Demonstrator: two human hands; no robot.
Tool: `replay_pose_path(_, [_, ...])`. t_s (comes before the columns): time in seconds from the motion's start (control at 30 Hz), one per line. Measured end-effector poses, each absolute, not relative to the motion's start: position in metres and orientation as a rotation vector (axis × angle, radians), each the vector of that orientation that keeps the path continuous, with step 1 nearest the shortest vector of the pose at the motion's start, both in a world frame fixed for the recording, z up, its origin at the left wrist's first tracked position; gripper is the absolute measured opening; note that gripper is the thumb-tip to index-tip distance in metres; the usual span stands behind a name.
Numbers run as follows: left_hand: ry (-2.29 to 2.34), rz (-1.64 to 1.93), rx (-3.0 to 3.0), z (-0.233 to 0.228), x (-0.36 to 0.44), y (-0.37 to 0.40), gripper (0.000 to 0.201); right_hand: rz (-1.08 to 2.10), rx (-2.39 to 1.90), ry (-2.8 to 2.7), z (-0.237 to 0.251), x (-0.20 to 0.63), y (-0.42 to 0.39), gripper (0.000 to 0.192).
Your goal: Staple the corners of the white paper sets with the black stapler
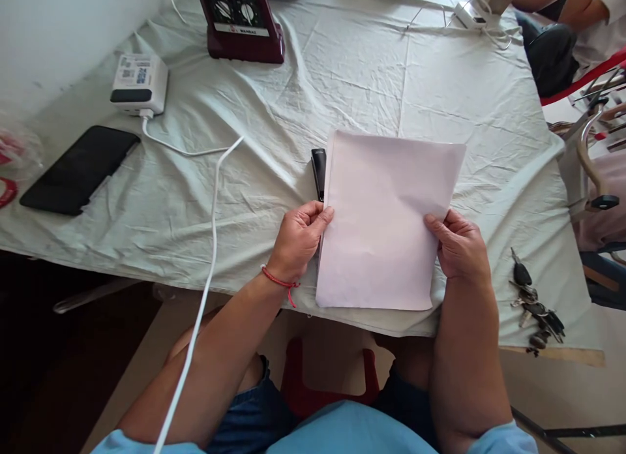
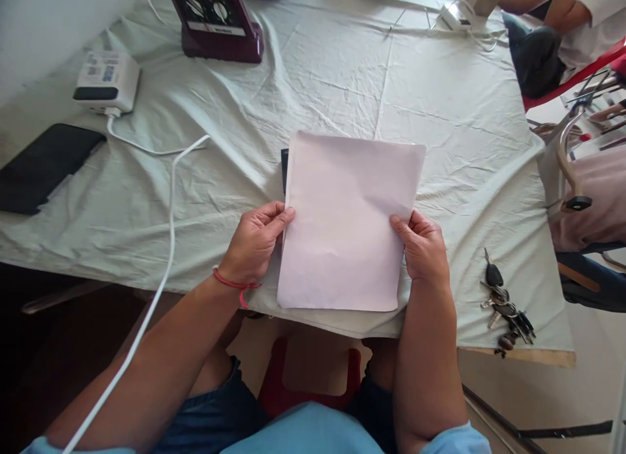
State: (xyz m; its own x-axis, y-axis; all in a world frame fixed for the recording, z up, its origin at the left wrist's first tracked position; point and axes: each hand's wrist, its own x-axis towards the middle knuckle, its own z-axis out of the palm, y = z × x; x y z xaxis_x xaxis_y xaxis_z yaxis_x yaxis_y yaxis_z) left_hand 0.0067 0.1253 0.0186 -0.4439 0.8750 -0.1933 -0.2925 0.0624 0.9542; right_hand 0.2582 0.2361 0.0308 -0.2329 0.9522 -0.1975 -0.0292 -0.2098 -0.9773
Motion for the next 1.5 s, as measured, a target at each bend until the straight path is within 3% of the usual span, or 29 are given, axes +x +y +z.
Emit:
replay_pose_path(0.37, [1.562, 1.611, 0.658, 0.015, 0.019, 0.133, 0.038, 1.436, -1.216, -1.128, 0.027, 0.264, 0.241, 0.033])
replay_pose_path(0.57, [1.553, 1.638, 0.662, 0.017, 0.023, 0.138, 0.019, 1.411, -1.223, -1.112, 0.030, 0.268, 0.242, 0.031])
replay_pose_path(0.9, [1.482, 1.661, 0.586, 0.020, 0.027, 0.138, 0.024, 1.447, -1.215, -1.063, 0.032, 0.272, 0.244, 0.032])
replay_pose_path(1.13, [1.408, 1.689, 0.711, 0.023, 0.026, 0.134, 0.008, 1.447, -1.224, -1.007, 0.035, 0.269, 0.244, 0.029])
replay_pose_path(1.4, [1.446, 1.625, 0.747, 0.022, 0.026, 0.128, 0.038, 1.424, -1.236, -1.039, 0.031, 0.268, 0.244, 0.028])
replay_pose_path(1.5, [1.506, 1.629, 0.791, 0.018, 0.024, 0.128, 0.030, 1.419, -1.233, -1.059, 0.030, 0.268, 0.244, 0.029])
